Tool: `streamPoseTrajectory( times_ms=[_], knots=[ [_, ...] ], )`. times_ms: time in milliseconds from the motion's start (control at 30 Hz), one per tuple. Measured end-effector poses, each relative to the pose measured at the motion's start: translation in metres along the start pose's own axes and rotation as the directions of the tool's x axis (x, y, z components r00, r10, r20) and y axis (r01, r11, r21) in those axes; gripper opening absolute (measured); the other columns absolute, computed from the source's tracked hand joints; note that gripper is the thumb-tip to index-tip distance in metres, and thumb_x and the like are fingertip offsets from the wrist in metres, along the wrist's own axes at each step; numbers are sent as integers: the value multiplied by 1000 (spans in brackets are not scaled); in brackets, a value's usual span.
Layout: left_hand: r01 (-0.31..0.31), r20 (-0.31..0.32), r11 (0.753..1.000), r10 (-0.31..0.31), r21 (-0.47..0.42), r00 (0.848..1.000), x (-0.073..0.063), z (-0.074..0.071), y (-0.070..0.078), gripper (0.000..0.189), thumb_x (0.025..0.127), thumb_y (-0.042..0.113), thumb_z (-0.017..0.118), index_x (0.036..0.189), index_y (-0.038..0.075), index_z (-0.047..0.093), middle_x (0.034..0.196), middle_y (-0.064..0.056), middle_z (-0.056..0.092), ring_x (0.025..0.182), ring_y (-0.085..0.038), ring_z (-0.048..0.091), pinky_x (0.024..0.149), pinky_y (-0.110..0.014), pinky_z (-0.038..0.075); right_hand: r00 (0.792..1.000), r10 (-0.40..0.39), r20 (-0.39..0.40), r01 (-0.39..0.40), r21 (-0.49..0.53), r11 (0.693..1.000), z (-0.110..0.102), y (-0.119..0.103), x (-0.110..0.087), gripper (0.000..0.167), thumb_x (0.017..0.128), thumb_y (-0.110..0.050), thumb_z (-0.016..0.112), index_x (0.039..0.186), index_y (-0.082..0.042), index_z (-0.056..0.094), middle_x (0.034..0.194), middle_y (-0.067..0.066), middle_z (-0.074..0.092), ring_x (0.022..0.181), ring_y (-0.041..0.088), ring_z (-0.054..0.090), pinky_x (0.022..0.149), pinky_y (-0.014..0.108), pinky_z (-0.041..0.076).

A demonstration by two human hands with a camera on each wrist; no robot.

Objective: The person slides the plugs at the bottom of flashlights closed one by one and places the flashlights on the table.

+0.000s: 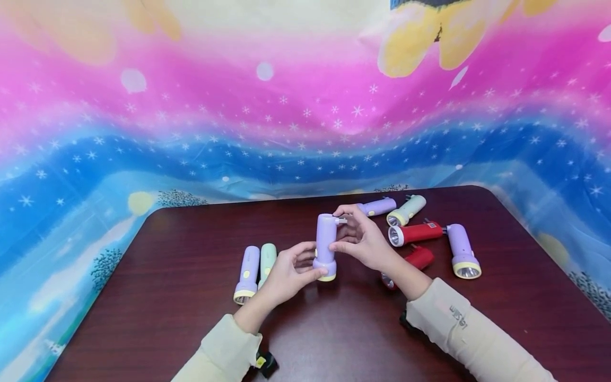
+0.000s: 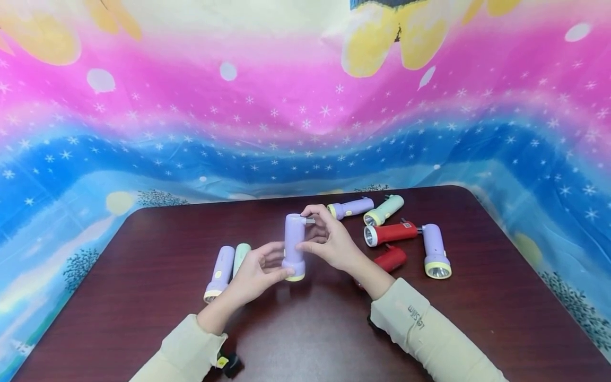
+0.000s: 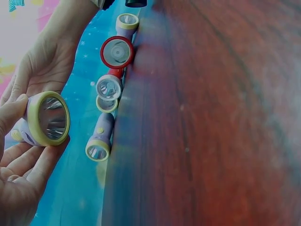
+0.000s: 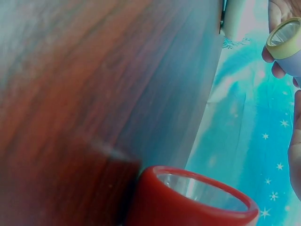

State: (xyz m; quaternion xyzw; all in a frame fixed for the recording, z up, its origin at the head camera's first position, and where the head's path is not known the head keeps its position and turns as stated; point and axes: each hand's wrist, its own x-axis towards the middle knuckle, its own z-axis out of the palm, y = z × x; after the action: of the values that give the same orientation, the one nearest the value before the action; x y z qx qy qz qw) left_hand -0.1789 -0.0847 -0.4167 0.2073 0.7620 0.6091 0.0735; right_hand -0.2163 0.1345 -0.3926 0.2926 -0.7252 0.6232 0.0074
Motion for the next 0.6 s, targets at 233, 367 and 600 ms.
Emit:
streamPoseTrajectory(
  times_ms=[233, 367, 600],
  knots=[
    [2, -16, 1000, -2, 1, 1000, -1, 1, 0, 51, 86, 10, 77, 133, 1, 58, 123, -22, 69, 110, -33, 69, 91, -34, 57, 1000, 14, 15, -15, 15, 1000, -2, -2, 2, 60, 80, 4, 78, 129, -5, 45, 117, 23, 62, 87, 17, 68, 79, 30, 60],
    [6, -18, 1000, -6, 3, 1000, -1, 0, 0, 52, 86, 10, 78, 133, 1, 58, 123, -22, 69, 110, -33, 69, 91, -33, 58, 1000, 19, 12, -19, 24, 1000, -1, -3, 2, 60, 80, 3, 79, 129, -5, 45, 117, 21, 63, 88, 17, 68, 79, 29, 60],
    [8, -14, 1000, -8, 12, 1000, -1, 0, 0, 52, 86, 11, 78, 133, 1, 58, 123, -22, 69, 110, -33, 69, 91, -33, 58, 1000, 1, 6, -1, 31, 1000, 0, 0, 0, 59, 80, 4, 78, 129, -3, 46, 117, 19, 63, 88, 18, 68, 79, 29, 60]
  ],
)
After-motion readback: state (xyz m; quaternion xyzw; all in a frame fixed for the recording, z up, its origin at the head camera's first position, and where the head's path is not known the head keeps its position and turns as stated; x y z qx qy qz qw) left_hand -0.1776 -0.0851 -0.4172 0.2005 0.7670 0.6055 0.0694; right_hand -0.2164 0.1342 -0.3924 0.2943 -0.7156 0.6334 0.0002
